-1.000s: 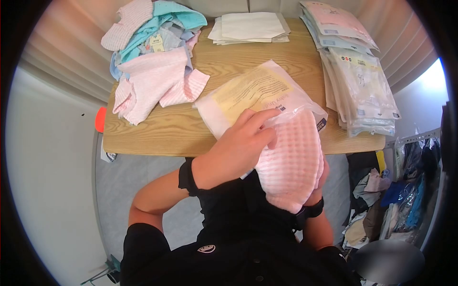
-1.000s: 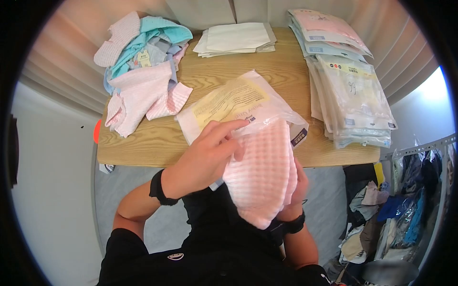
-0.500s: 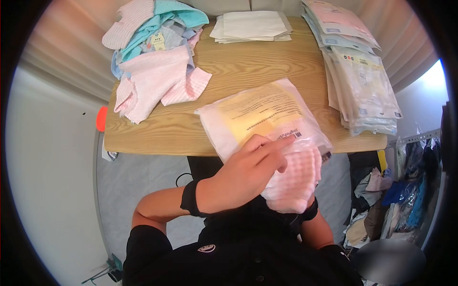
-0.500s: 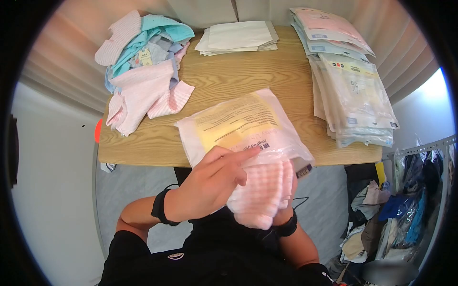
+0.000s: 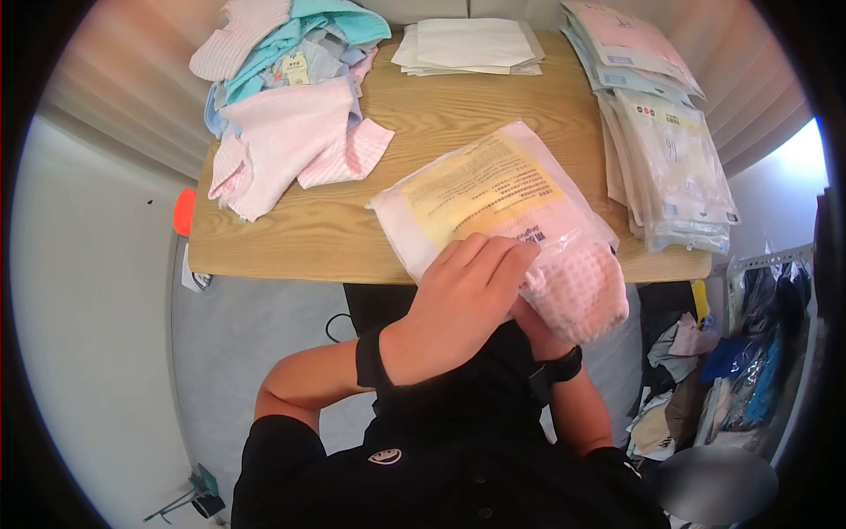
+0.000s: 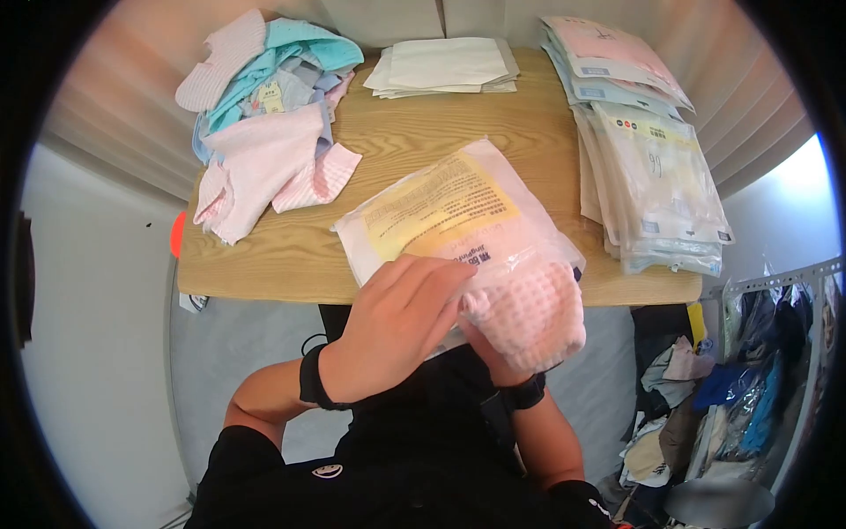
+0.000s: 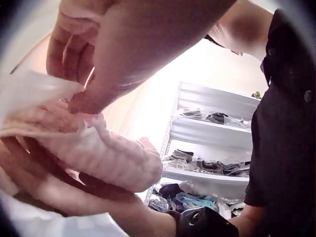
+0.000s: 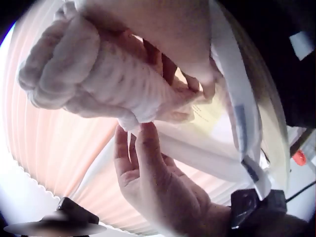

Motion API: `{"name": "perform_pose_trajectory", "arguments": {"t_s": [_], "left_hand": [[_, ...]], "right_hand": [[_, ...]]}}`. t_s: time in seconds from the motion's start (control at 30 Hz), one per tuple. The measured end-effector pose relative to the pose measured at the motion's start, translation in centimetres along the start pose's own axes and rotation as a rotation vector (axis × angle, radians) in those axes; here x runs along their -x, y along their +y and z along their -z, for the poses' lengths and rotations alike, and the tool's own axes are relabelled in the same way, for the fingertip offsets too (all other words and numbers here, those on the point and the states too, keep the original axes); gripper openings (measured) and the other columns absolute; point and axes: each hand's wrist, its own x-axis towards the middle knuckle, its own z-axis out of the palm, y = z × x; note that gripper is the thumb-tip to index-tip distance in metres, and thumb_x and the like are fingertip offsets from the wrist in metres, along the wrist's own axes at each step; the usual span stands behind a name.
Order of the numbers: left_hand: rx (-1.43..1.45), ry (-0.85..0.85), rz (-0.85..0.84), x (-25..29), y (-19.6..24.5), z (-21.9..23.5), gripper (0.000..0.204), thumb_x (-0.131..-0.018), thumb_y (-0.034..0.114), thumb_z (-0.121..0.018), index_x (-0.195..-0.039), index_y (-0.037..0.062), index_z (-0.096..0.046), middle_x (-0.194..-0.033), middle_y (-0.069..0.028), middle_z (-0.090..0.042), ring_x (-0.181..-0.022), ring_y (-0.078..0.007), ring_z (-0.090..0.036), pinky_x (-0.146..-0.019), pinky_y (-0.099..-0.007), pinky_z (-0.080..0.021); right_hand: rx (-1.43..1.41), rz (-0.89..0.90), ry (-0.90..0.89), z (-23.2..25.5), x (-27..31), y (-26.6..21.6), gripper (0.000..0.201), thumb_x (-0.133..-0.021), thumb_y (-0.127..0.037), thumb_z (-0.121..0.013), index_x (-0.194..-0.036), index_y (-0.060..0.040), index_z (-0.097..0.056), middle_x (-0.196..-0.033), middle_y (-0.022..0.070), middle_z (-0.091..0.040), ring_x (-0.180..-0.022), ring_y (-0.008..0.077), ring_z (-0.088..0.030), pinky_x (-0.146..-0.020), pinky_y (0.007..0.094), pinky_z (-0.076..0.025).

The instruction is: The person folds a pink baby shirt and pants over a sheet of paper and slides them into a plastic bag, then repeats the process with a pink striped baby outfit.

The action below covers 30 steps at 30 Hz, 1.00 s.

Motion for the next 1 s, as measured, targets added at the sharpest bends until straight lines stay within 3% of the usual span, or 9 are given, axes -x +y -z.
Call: {"name": "perform_pose_trajectory", "arguments": {"t_s": [0.03,0.1,0.17,0.53,0.73,0.93,1.0], "left_hand": [[-0.012,0.006,-0.003,0.0,-0.1,-0.1,0.042,-0.074,-0.001,-0.07,-0.115,0.0042,-0.064,-0.115,-0.0106,-0.067,-0.094,-0.0279,-0.064,-0.079,-0.0367,-0.054],[-0.029,0.007,-0.029,0.2,0.1,-0.2,0.044,-0.073,0.0,-0.071,-0.117,0.0037,-0.064,-0.116,-0.0112,-0.067,-0.096,-0.028,-0.064,-0.081,-0.0362,-0.055],[-0.034,0.011,-0.055,0.4,0.3,-0.1,0.046,-0.073,0.002,-0.071,-0.118,0.0033,-0.064,-0.118,-0.0118,-0.067,-0.097,-0.0279,-0.065,-0.083,-0.0355,-0.056],[0.102,-0.044,-0.121,2.2,2.4,-1.3,0.038,-0.076,0.007,-0.069,-0.113,0.0027,-0.066,-0.128,-0.0129,-0.065,-0.098,-0.0264,-0.064,-0.083,-0.0341,-0.055],[0.195,-0.061,-0.148,2.5,2.5,-1.7,0.037,-0.076,0.003,-0.068,-0.113,0.0024,-0.065,-0.119,-0.0125,-0.066,-0.094,-0.0262,-0.063,-0.08,-0.0349,-0.054],[0.07,0.049,0.071,1.1,2.4,-1.9,0.053,-0.076,-0.001,-0.066,-0.129,-0.0016,-0.059,-0.1,-0.0117,-0.06,-0.087,-0.0305,-0.06,-0.078,-0.0392,-0.051],[0.08,0.01,0.048,1.0,1.8,-2.5,0.056,-0.077,-0.003,-0.065,-0.133,-0.0024,-0.057,-0.098,-0.0126,-0.057,-0.086,-0.0317,-0.058,-0.077,-0.0403,-0.049]], "right_hand": [[0.039,0.059,0.027,-0.2,-0.1,0.8,0.08,-0.09,-0.035,-0.075,-0.153,-0.009,-0.035,-0.153,0.0102,-0.044,-0.139,0.0249,-0.042,-0.117,0.041,-0.034],[0.398,0.229,0.049,0.9,-0.3,3.6,0.075,-0.09,-0.033,-0.075,-0.151,-0.0088,-0.039,-0.15,0.0103,-0.047,-0.137,0.0249,-0.045,-0.114,0.0411,-0.038],[0.472,0.242,0.088,1.3,-0.5,4.7,0.073,-0.09,-0.032,-0.074,-0.15,-0.0089,-0.041,-0.148,0.01,-0.048,-0.136,0.0254,-0.047,-0.112,0.0412,-0.04],[-0.032,-0.068,0.119,-1.4,-4.9,1.7,0.067,-0.092,-0.031,-0.07,-0.148,-0.0081,-0.042,-0.145,0.0098,-0.05,-0.134,0.0254,-0.048,-0.111,0.041,-0.041],[-0.152,-0.132,0.126,-2.1,-5.4,1.3,0.064,-0.093,-0.031,-0.068,-0.147,-0.0077,-0.043,-0.144,0.0097,-0.051,-0.132,0.0254,-0.049,-0.111,0.0409,-0.042],[-0.24,-0.164,0.135,-3.9,-5.9,0.9,0.061,-0.094,-0.03,-0.066,-0.146,-0.0073,-0.043,-0.142,0.0095,-0.052,-0.131,0.0254,-0.05,-0.11,0.0408,-0.042],[-0.264,-0.175,0.142,-4.7,-5.8,0.9,0.061,-0.094,-0.03,-0.065,-0.146,-0.0071,-0.044,-0.142,0.0095,-0.052,-0.131,0.0254,-0.05,-0.11,0.0407,-0.042]]}}
